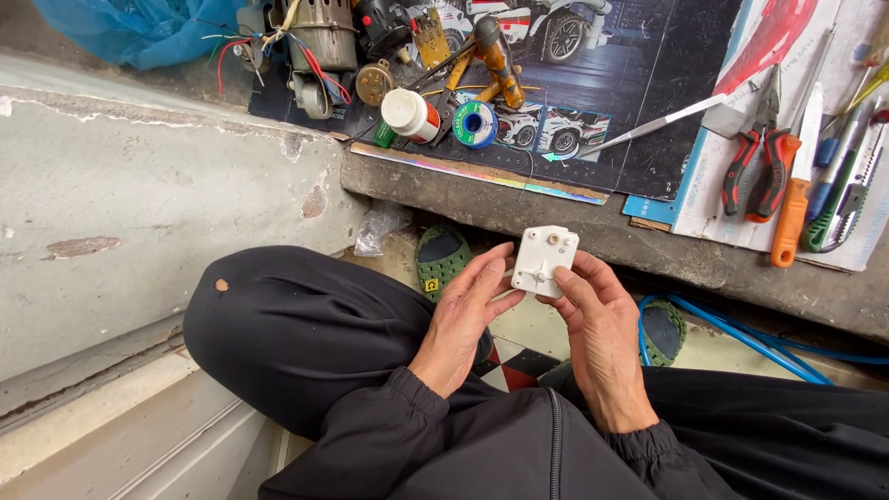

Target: Disassembling a small electrical timer unit using pliers and manual force to separate the casing and internal components.

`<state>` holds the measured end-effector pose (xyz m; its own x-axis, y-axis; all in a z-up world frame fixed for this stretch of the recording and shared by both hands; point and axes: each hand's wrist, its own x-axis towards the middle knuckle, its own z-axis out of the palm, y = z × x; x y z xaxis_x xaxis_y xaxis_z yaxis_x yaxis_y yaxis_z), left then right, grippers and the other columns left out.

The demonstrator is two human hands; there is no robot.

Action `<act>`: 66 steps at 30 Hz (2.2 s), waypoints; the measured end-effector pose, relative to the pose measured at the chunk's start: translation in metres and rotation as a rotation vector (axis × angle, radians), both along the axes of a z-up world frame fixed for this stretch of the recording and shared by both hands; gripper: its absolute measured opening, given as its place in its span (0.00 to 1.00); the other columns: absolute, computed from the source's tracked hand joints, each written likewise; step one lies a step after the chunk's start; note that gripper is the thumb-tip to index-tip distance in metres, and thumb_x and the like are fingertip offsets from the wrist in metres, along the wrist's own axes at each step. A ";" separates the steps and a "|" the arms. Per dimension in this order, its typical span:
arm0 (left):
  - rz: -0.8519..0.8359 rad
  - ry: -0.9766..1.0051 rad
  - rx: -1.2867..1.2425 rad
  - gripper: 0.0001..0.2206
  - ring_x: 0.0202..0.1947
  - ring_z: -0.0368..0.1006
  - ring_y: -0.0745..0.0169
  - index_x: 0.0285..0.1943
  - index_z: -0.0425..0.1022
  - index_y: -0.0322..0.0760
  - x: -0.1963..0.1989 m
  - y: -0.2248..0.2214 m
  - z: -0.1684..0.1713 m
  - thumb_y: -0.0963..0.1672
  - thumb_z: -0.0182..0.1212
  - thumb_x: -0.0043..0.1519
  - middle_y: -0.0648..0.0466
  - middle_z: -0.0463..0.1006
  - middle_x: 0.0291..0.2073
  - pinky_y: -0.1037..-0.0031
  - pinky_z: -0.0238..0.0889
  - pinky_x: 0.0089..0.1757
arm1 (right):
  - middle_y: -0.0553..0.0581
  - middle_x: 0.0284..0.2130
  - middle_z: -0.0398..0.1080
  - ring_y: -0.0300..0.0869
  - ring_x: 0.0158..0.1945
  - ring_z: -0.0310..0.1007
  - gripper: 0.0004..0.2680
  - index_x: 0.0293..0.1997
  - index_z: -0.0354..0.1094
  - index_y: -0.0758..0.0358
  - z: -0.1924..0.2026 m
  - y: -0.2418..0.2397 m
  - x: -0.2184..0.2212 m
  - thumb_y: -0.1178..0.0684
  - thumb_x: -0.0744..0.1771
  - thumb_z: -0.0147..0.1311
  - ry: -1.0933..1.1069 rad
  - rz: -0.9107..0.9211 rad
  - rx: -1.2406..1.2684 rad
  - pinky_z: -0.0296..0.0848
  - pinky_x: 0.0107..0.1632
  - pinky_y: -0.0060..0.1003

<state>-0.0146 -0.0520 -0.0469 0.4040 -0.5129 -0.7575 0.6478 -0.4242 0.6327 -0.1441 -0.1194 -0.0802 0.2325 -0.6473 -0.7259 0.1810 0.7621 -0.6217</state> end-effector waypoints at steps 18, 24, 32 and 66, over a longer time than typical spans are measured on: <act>-0.054 0.052 0.029 0.22 0.51 0.77 0.63 0.69 0.79 0.26 0.006 0.001 -0.002 0.44 0.62 0.68 0.46 0.82 0.54 0.70 0.75 0.56 | 0.67 0.52 0.72 0.48 0.49 0.76 0.16 0.64 0.67 0.77 -0.009 -0.003 -0.005 0.61 0.69 0.56 -0.049 0.018 0.092 0.79 0.53 0.39; -0.033 0.053 0.063 0.22 0.49 0.78 0.63 0.71 0.78 0.29 0.006 0.001 -0.008 0.44 0.64 0.67 0.48 0.80 0.49 0.71 0.76 0.53 | 0.68 0.50 0.73 0.47 0.46 0.76 0.15 0.63 0.68 0.78 -0.009 -0.001 -0.006 0.61 0.69 0.57 -0.043 0.053 0.066 0.79 0.51 0.39; -0.094 -0.062 0.106 0.23 0.45 0.78 0.65 0.69 0.82 0.34 0.007 0.000 -0.009 0.47 0.66 0.65 0.51 0.82 0.44 0.73 0.75 0.50 | 0.66 0.51 0.73 0.46 0.45 0.75 0.15 0.63 0.69 0.77 -0.010 -0.002 -0.006 0.61 0.69 0.57 -0.057 0.077 0.076 0.78 0.49 0.39; 0.085 -0.012 -0.102 0.22 0.47 0.81 0.66 0.67 0.83 0.36 -0.001 0.014 -0.012 0.46 0.76 0.63 0.52 0.85 0.49 0.71 0.82 0.47 | 0.65 0.46 0.75 0.45 0.40 0.77 0.12 0.58 0.72 0.74 -0.012 0.013 -0.006 0.60 0.69 0.64 -0.153 0.125 -0.146 0.83 0.40 0.39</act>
